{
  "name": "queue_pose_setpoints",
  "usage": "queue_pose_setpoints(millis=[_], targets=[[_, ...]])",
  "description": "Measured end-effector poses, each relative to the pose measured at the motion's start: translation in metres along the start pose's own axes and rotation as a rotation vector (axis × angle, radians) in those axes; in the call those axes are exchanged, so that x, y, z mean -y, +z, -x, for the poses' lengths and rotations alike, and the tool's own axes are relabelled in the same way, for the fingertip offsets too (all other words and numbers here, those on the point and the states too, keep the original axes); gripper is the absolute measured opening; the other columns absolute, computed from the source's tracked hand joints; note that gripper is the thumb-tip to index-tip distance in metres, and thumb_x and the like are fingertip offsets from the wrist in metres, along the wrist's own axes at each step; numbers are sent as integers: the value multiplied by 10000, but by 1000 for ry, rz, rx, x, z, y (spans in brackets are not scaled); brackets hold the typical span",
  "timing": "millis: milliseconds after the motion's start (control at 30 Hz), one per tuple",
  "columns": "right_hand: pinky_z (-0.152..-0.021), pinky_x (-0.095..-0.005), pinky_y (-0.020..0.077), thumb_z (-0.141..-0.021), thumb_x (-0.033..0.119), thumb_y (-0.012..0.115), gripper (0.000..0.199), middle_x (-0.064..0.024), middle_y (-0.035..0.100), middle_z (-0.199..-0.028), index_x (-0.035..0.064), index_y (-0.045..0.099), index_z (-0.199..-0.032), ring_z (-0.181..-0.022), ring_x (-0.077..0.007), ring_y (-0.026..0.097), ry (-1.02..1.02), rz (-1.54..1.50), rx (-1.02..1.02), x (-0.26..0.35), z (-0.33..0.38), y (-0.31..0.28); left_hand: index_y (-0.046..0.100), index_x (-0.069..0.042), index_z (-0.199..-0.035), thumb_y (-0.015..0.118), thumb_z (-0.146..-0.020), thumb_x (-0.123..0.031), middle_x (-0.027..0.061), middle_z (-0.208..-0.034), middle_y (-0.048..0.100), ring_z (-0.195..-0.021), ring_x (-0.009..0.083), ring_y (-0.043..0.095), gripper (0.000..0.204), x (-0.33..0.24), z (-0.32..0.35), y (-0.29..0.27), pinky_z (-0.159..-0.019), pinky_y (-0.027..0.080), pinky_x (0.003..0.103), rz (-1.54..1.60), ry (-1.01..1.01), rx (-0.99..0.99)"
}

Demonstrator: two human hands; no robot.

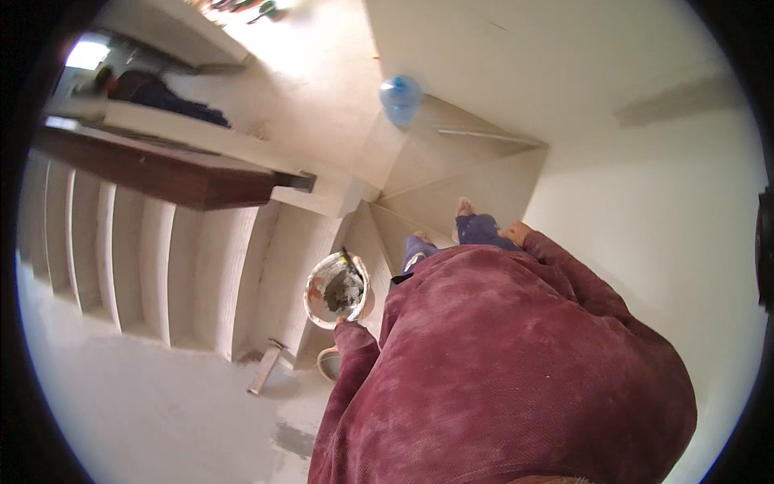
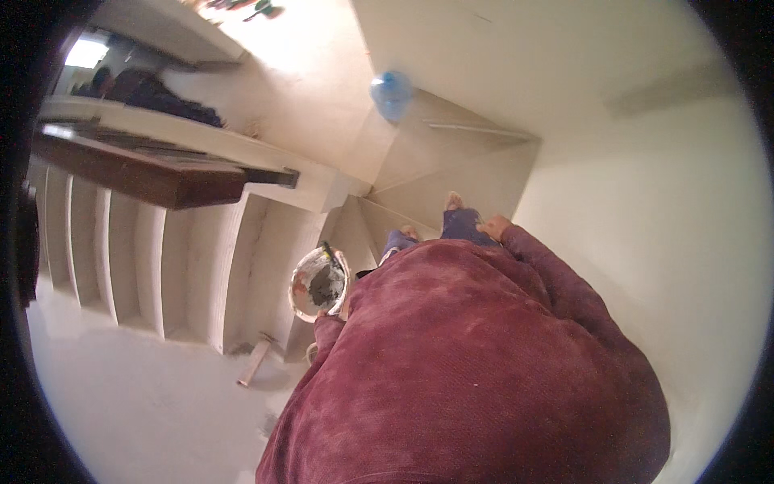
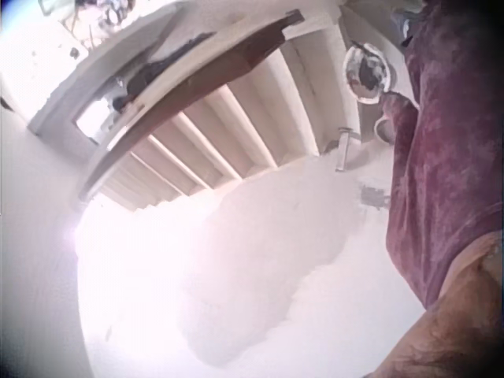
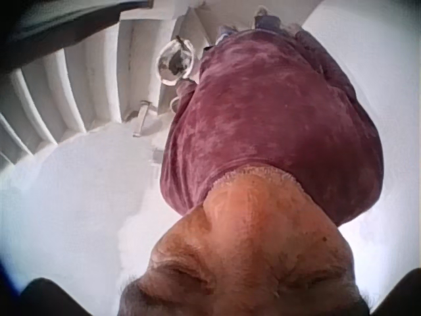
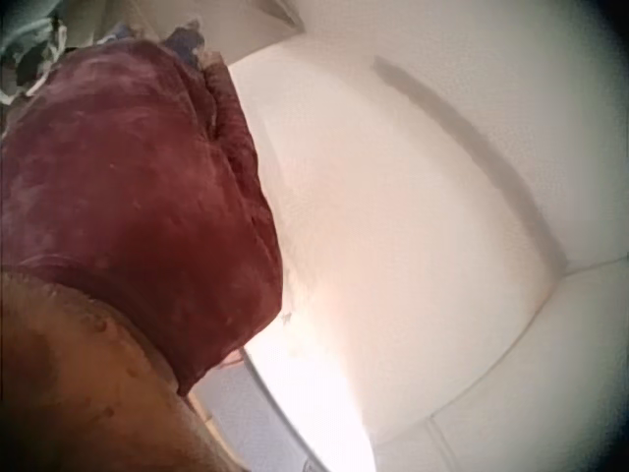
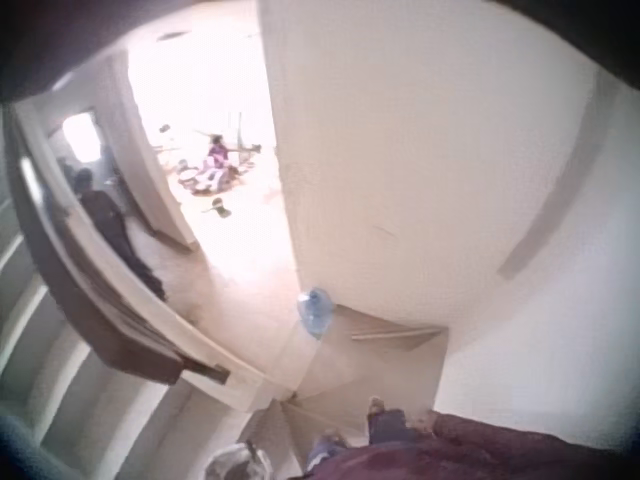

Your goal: The person mixes a gray substance in a bucket using a trowel, then carries the bucket down a staircase and continues mixing on the floor. Another person is present and also mixing materials nearby.

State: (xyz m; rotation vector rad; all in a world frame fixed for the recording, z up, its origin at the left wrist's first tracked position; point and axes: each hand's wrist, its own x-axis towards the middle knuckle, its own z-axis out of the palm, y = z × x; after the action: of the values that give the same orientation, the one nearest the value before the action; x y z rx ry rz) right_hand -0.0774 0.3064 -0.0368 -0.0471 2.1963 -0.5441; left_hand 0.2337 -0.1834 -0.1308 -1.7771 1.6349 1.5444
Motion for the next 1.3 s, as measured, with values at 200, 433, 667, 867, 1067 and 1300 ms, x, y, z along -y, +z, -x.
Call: queue_pose_setpoints(millis=[200, 433, 667, 867, 1067, 1300], targets=[[-660, -393, 443, -733, 411, 544, 440, -217, 609, -786, -10, 619, -837, -747, -320, 602, -331, -18, -29, 39, -81, 70, 571, -43, -920, 371, -860, -188, 130, -779, 605, -812, 288, 590, 254, 83, -103, -120, -693, 437, 370, -400, 154, -339], [-787, -343, 443, -799, 385, 545, 429, -108, 632, -969, 17, 608, -1009, -924, -230, 581, -72, 34, 84, -96, -145, -27, 588, -26, -862, 480, -783, -187, 122, -743, 602, -722, 278, 580, 209, -38, -10, 56, -635, 449, 370, -334, 83, -202], [-585, -368, 495, -844, 323, 534, 269, -54, 563, -934, 107, 526, -1004, -751, -198, 557, -13, -704, -148, 22, -126, -206, 598, -26, -793, 575, -714, -213, 126, -700, 590, -631, 264, 562, 204, -32, -76, 80, -568, 452, 382, -20, -200, -107], [-582, -286, 477, -857, 348, 527, 246, -3, 563, -885, 130, 549, -969, -746, -139, 555, -680, -752, -364, 193, -158, -402, 611, -35, -782, 665, -657, -273, 124, -701, 587, -581, 251, 542, 274, -138, -93, 154, -563, 461, 384, 282, -61, 65], [-587, -241, 469, -860, 352, 519, 272, 8, 561, -886, 119, 551, -996, -731, -89, 546, -952, -544, -476, 309, -144, -451, 571, -6, -963, 659, -616, -216, 156, -838, 613, -709, 271, 595, 415, -223, -94, 204, -643, 492, 381, 488, 277, -6], [-553, -219, 431, -859, 373, 516, 350, -3, 541, -928, 104, 516, -1083, -726, -94, 528, -1022, -594, -239, 320, -241, -506, 526, 17, -1016, 611, -698, -58, 111, -879, 587, -711, 235, 594, 338, -329, -49, 235, -638, 517, 347, 1242, 236, 112]])
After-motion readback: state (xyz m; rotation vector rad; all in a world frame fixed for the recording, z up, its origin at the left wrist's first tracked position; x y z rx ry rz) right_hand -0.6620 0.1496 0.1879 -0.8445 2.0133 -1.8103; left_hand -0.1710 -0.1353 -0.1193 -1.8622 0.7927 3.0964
